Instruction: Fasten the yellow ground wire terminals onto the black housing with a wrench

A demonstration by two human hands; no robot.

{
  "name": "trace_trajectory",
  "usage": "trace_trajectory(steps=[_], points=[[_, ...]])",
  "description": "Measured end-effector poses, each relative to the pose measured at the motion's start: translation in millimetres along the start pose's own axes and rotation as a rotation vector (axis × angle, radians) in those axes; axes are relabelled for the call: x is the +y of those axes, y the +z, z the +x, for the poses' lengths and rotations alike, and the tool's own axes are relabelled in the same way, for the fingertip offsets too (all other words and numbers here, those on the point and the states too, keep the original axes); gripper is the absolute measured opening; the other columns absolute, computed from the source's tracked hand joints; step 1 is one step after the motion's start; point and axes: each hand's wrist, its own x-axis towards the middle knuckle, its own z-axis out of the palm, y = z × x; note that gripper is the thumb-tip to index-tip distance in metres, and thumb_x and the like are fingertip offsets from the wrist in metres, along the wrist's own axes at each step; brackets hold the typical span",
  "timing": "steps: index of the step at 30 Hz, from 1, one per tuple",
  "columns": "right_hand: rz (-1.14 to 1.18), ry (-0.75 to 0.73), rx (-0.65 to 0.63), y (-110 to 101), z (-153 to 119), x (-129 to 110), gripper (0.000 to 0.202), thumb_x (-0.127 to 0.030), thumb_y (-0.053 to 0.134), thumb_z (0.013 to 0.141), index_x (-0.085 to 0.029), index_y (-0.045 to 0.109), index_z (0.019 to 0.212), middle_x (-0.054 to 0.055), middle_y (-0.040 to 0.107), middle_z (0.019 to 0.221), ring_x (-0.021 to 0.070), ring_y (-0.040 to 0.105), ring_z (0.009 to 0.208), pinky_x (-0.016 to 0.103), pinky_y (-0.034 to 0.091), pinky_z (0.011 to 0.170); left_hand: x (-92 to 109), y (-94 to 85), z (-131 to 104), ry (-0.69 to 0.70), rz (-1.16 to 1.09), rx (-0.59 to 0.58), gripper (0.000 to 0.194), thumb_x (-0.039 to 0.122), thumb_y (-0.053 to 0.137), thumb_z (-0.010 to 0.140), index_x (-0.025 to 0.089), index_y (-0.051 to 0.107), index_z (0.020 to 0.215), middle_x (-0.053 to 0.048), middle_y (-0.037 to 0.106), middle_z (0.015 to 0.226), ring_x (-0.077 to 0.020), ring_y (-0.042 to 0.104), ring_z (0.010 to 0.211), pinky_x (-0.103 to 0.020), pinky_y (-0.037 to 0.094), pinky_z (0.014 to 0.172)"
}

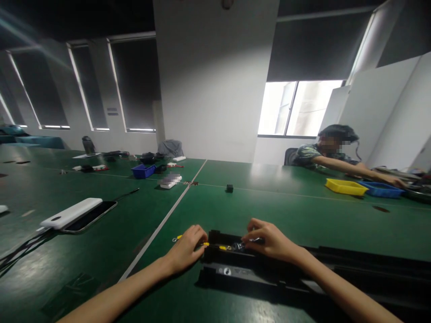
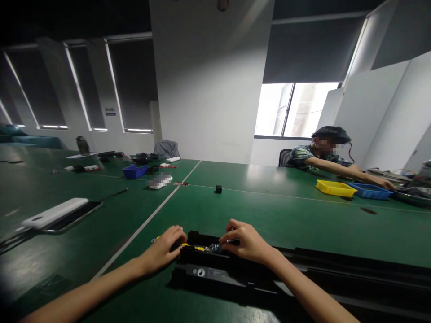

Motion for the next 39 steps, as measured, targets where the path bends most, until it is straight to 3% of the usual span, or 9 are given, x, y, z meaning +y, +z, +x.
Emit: trace_trajectory(steps=[16,27,39], points=[[0.051,-0.016,-0.034,2.7,9.3,3.0,0.019,-0.036,0.063,0.082,-0.023,0.074,0.093,0.005,0.057,0.084,0.0145,0.057,0.074,0.025,0.045,0.068,0.5,-1.0,-0.5,0.005,-0.011,-0.017,0.010,0.008,0.051,0.083,0.018,0.052,0.088,-0.003,0.052,0.094,-0.0181,0.048,0.089,-0.029,0.041,0.078],[0.005,0.030,-0.076,2.5,5.6,-0.7,0.018,-0.036,0.063,0.083,-0.029,0.074,0.095,0.004,0.058,0.089,0.0134,0.057,0.072,0.026,0.043,0.065,2.4,-0.1,-4.3,0.004,-0.066,-0.008,0.010,0.010,0.050,0.086,0.018,0.051,0.091,-0.003,0.052,0.095,-0.0185,0.049,0.089,-0.031,0.042,0.079],[0.034,-0.007,-0.019,2.0,3.8,-0.4,0.016,-0.032,0.064,0.082,-0.025,0.073,0.093,0.004,0.058,0.084,0.0135,0.057,0.071,0.024,0.044,0.063,3.2,-3.3,-5.1,0.000,-0.081,-0.023,0.010,0.011,0.052,0.086,0.019,0.052,0.092,-0.003,0.053,0.097,-0.0185,0.049,0.090,-0.031,0.043,0.078]])
